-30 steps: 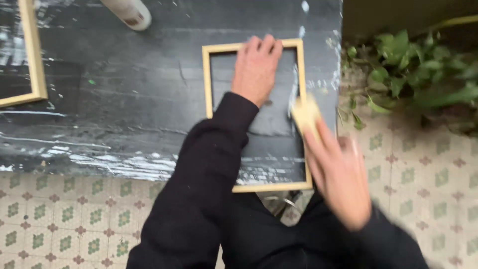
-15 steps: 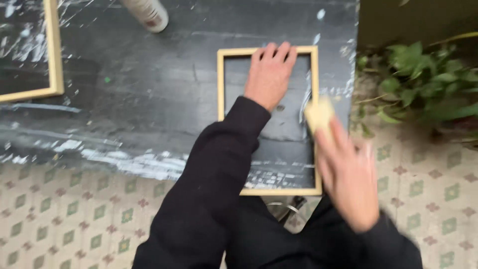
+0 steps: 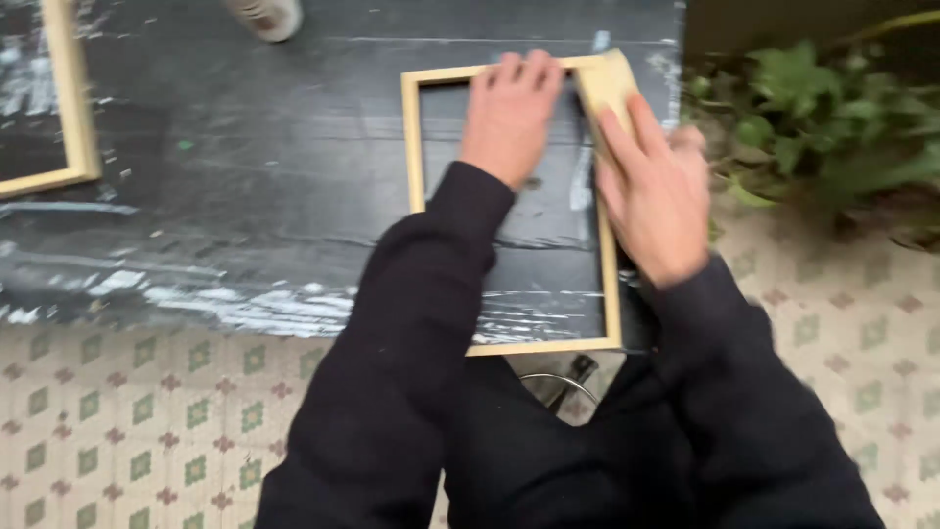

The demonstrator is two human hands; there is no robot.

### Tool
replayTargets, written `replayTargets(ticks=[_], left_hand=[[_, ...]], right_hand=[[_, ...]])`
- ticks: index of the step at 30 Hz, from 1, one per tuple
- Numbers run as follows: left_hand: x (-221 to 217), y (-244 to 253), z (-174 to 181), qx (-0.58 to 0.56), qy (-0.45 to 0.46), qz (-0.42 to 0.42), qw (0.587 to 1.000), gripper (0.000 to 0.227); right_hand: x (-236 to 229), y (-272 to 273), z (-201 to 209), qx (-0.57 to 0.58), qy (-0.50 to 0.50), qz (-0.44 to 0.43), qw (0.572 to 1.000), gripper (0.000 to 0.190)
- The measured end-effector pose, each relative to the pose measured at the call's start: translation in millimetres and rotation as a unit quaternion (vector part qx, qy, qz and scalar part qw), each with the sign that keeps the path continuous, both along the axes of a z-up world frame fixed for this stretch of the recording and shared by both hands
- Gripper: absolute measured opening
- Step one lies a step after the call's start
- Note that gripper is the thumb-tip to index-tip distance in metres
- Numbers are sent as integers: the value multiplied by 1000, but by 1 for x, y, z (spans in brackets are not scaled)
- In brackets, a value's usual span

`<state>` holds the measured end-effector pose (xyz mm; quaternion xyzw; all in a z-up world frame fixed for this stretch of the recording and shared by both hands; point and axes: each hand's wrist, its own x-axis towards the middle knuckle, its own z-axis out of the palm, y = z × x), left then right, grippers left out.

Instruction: Sand the surfaces and edges of several wooden picture frames using a sanding block.

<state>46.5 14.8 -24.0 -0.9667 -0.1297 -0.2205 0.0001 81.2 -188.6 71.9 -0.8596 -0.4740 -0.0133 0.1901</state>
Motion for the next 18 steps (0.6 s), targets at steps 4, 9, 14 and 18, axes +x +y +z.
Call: replayTargets(ticks=[4, 9, 14, 18], left_hand=[[9, 13, 9, -3, -15, 7, 1000, 40], [2, 19, -1, -7, -9, 5, 1000, 39], [7, 11, 6, -18, -9, -13, 1000, 41], [5, 4, -4, -7, -11, 0, 1000, 43]], right_hand=[[-14, -12, 6, 32, -12, 37, 999, 45], [-25, -24, 2, 7, 4, 35, 999, 45], [3, 4, -3, 57, -50, 44, 996, 41], [-42, -44, 6, -1, 10, 31, 999, 46]])
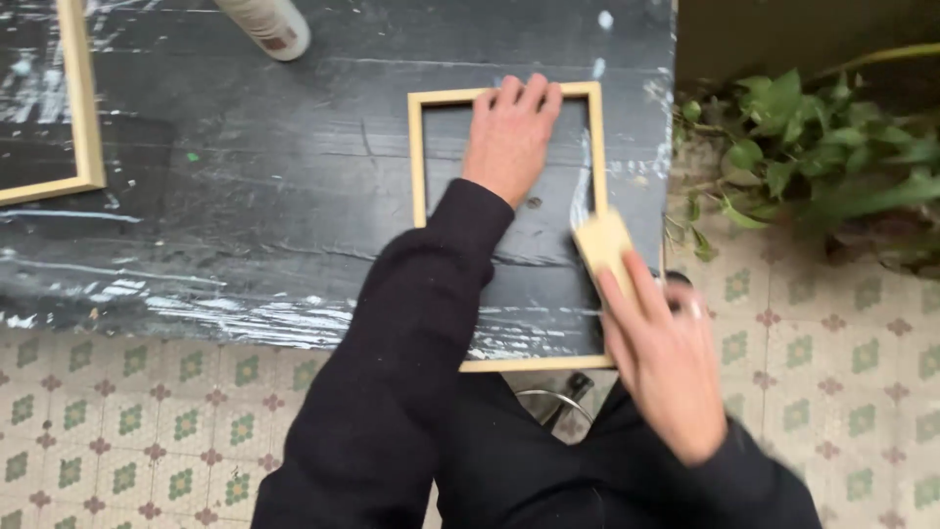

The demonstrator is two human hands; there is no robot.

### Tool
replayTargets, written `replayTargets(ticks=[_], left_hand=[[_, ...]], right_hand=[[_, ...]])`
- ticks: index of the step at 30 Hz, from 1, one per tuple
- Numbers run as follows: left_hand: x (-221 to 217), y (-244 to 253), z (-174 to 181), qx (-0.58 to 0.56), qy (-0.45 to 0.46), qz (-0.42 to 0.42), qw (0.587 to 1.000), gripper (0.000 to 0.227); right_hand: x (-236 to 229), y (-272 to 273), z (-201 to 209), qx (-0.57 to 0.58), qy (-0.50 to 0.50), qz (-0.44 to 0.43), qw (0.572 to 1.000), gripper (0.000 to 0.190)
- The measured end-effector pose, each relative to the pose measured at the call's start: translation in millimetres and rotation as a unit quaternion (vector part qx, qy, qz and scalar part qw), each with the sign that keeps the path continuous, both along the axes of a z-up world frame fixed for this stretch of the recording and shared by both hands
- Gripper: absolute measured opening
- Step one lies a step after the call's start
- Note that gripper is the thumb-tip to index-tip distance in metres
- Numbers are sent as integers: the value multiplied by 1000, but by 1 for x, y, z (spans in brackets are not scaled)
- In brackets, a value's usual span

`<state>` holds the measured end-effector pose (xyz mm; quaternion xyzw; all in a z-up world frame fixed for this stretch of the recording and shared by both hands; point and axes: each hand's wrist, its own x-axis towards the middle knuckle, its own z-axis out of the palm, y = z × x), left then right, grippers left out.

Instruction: Sand the surfaces and edges of several wooden picture frames using a sanding block.

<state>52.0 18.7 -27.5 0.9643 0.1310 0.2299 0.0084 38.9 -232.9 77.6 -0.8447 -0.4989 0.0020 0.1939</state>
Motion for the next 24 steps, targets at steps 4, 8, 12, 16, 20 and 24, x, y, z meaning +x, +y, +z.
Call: replayTargets(ticks=[4, 8, 12, 16, 20, 24], left_hand=[[-6, 13, 8, -6, 16, 7, 1000, 39], [2, 9, 10, -13, 7, -9, 1000, 39], [-4, 3, 1, 1, 2, -1, 1000, 41], [-6, 12, 9, 0, 15, 2, 1000, 39], [2, 10, 10, -3, 17, -4, 1000, 38], [-2, 0, -1, 2, 9, 5, 1000, 39]], right_hand=[[25, 34, -8, 31, -23, -9, 999, 36], [42, 52, -3, 55, -54, -7, 997, 42], [-6, -1, -1, 9, 11, -2, 1000, 46], [24, 31, -9, 26, -33, -9, 999, 42], [45, 51, -10, 58, -71, -6, 996, 43], [-2, -6, -1, -15, -6, 2, 1000, 45]])
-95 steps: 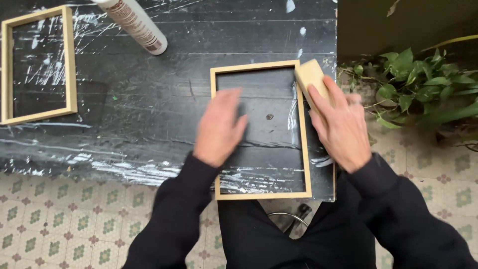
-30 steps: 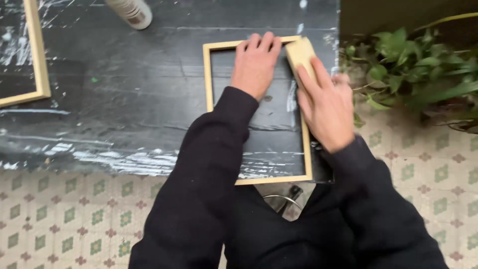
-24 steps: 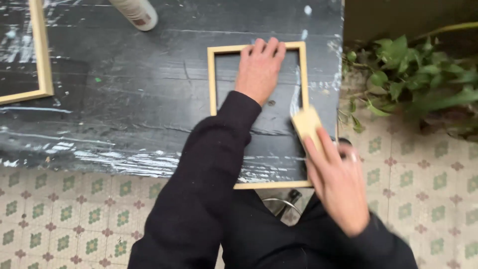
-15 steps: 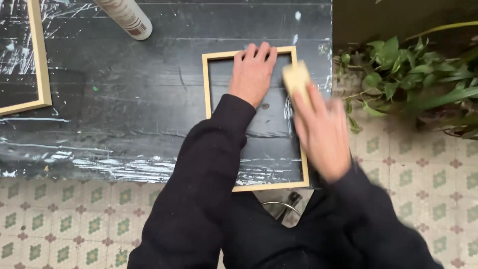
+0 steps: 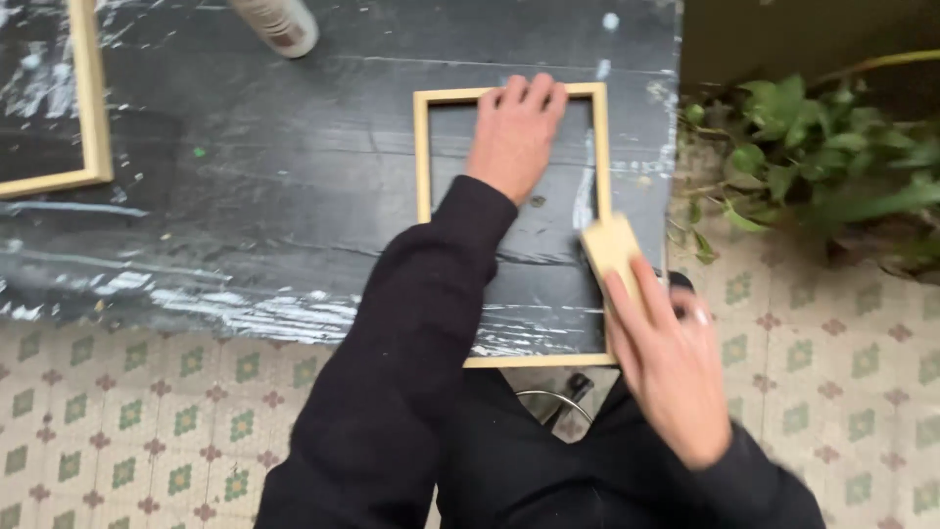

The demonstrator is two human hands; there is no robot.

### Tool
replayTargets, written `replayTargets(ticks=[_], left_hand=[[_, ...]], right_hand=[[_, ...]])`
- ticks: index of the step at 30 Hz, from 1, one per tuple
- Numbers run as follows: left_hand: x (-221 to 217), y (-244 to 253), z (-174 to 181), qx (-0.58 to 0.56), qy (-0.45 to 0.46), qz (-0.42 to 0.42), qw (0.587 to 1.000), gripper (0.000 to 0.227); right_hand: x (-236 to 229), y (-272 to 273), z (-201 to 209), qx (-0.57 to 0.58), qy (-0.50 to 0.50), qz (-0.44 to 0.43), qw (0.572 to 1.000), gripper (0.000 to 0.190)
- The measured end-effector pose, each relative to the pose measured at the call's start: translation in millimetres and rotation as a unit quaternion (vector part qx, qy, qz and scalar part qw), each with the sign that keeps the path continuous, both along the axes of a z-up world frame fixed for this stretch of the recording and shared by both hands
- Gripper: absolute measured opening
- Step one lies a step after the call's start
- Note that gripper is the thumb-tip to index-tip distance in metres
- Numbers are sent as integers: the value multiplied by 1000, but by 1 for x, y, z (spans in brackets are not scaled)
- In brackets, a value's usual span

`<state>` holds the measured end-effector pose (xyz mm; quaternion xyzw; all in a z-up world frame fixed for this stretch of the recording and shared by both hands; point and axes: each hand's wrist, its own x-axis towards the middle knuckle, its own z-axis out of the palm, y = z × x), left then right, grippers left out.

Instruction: Sand the surfaces and edges of several wooden picture frames using a sanding block.

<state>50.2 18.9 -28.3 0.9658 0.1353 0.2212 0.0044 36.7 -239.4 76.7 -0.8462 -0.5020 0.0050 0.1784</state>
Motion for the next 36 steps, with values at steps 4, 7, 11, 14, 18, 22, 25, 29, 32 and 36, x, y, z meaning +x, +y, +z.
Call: replayTargets(ticks=[4, 7, 11, 14, 18, 22, 25, 29, 32, 36], left_hand=[[-4, 14, 5, 10, 3, -2, 1000, 40], [2, 6, 5, -2, 1, -10, 1000, 41], [1, 4, 8, 11, 4, -3, 1000, 41], [1, 18, 9, 32, -2, 16, 999, 41], [-1, -2, 8, -11, 10, -16, 1000, 39], [1, 7, 13, -13, 0, -12, 1000, 40], [2, 5, 3, 2, -6, 0, 1000, 40], [-5, 6, 8, -4, 12, -7, 1000, 40], [5, 9, 12, -1, 4, -15, 1000, 41], [-1, 0, 3, 5, 11, -1, 1000, 44]], right_hand=[[28, 37, -6, 30, -25, -3, 999, 43], [63, 72, -13, 70, -71, 6, 995, 42], [14, 21, 2, 34, -15, 4, 999, 46], [9, 20, -1, 23, 16, 10, 1000, 50], [45, 58, -6, 45, -32, -17, 998, 43], [29, 49, 2, 35, -29, -4, 999, 47], [-7, -1, 2, 20, 15, -1, 1000, 51], [25, 42, -2, 11, 6, -24, 1000, 45], [49, 63, -7, 84, -46, -10, 995, 45], [-1, 11, 2, 27, 15, -12, 999, 50]])
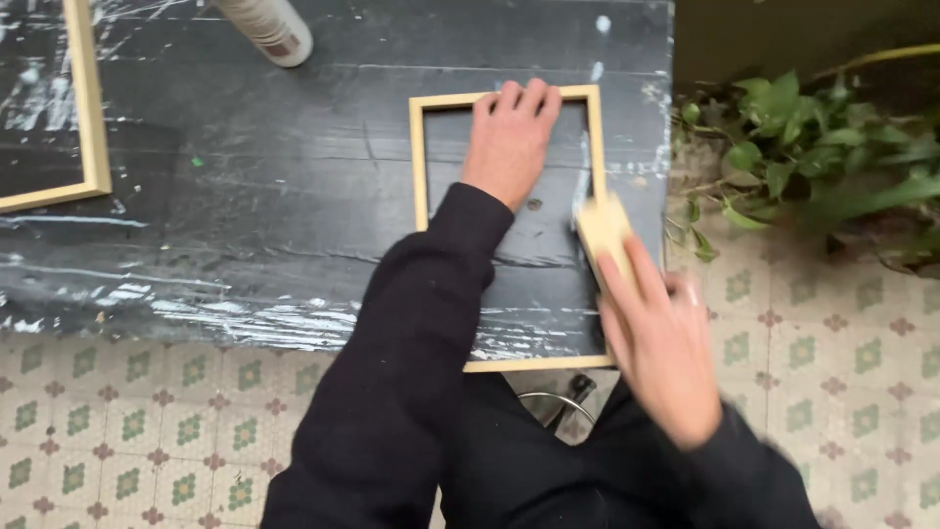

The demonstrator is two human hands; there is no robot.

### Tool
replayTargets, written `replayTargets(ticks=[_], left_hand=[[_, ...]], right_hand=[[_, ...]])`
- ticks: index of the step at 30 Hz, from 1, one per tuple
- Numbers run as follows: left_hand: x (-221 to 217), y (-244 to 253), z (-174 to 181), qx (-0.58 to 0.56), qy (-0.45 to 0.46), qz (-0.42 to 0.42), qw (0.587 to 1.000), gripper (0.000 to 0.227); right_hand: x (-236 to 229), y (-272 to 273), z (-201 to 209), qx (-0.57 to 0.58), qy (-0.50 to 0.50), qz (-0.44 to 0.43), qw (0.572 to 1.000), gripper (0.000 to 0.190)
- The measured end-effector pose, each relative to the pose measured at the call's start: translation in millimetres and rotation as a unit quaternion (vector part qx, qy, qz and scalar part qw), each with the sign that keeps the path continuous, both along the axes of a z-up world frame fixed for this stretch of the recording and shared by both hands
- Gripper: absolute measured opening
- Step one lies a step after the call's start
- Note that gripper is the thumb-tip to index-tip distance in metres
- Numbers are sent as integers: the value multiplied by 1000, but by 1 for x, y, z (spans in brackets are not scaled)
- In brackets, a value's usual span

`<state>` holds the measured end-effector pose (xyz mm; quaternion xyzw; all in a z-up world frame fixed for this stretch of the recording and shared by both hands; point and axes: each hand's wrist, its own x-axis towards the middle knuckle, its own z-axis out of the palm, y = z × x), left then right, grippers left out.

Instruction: Sand the surfaces and edges of several wooden picture frames using a sanding block.

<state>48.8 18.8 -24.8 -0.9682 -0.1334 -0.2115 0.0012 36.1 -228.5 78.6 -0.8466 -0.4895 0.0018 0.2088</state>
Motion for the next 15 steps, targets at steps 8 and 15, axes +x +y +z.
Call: replayTargets(ticks=[8, 15], left_hand=[[5, 7, 5, 4, -3, -13, 1000, 42], [-2, 16, 2, 8, 3, 9, 1000, 42]], right_hand=[[55, 51, -10, 59, -72, 2, 996, 42], [-12, -37, -2, -38, 34, 27, 998, 50]])
